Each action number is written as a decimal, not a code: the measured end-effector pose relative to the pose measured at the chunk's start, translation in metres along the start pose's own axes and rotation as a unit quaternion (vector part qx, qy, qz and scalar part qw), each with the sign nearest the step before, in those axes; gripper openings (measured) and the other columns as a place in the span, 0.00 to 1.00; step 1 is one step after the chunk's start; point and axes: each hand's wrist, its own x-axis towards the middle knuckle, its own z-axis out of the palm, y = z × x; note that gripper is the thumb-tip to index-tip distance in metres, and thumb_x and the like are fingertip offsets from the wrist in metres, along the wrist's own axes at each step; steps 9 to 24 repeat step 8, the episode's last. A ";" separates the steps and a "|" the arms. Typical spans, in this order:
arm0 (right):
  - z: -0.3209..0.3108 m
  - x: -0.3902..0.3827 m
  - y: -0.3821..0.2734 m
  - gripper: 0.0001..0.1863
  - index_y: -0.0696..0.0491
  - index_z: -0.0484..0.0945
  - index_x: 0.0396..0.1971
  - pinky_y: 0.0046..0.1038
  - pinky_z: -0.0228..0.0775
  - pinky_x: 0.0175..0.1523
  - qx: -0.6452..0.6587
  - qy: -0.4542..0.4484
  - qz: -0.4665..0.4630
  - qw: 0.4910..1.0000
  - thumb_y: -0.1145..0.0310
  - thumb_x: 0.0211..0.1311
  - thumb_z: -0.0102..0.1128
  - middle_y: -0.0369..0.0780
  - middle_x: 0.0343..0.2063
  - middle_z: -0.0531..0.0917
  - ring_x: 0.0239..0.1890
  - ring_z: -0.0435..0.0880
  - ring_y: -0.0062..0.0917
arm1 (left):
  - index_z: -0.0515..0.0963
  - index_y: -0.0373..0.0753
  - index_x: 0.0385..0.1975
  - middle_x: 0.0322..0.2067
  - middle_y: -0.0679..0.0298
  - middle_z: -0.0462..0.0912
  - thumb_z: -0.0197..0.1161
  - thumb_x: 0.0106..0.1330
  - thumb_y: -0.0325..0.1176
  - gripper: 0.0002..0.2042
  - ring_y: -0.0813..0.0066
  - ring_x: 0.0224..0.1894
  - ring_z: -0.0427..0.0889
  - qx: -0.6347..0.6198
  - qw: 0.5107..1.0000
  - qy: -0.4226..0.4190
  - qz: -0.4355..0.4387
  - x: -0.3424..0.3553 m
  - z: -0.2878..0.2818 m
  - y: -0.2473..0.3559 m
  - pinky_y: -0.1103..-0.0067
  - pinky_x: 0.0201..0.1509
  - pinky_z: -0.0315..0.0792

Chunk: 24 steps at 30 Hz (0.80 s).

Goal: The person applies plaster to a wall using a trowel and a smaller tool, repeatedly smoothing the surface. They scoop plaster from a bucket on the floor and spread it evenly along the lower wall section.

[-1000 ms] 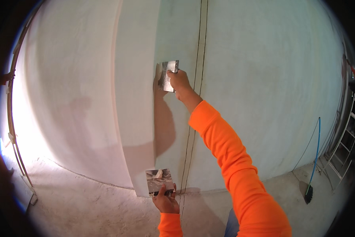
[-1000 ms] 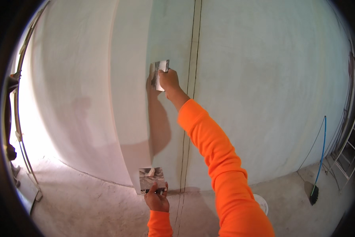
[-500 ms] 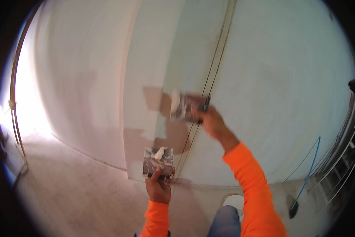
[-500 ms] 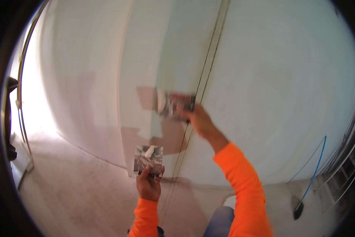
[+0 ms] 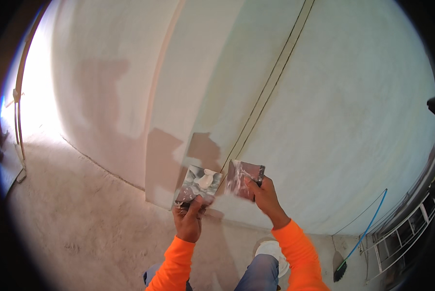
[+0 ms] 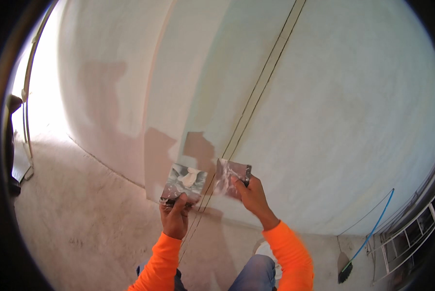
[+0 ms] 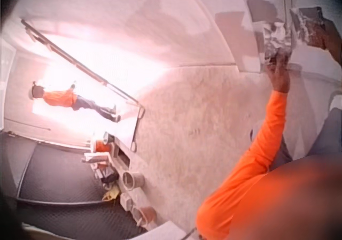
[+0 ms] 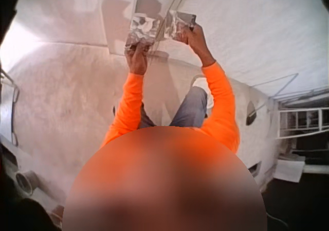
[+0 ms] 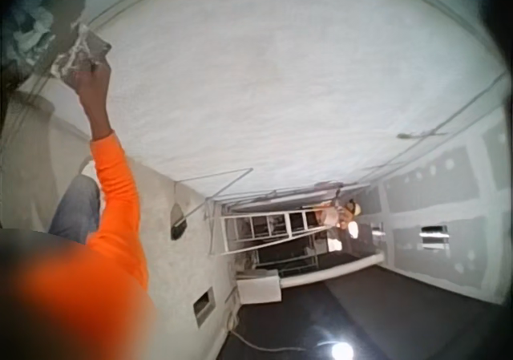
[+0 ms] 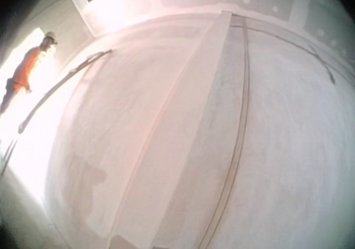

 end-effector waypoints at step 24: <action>0.037 -0.031 -0.053 0.17 0.61 0.78 0.52 0.31 0.82 0.47 0.295 -0.011 0.201 0.934 0.68 0.69 0.63 0.40 0.42 0.85 0.41 0.87 0.27 | 0.78 0.34 0.63 0.56 0.54 0.86 0.62 0.74 0.23 0.19 0.65 0.62 0.82 0.394 0.872 -0.106 0.270 0.019 -0.020 -0.016 0.80 0.68 0.68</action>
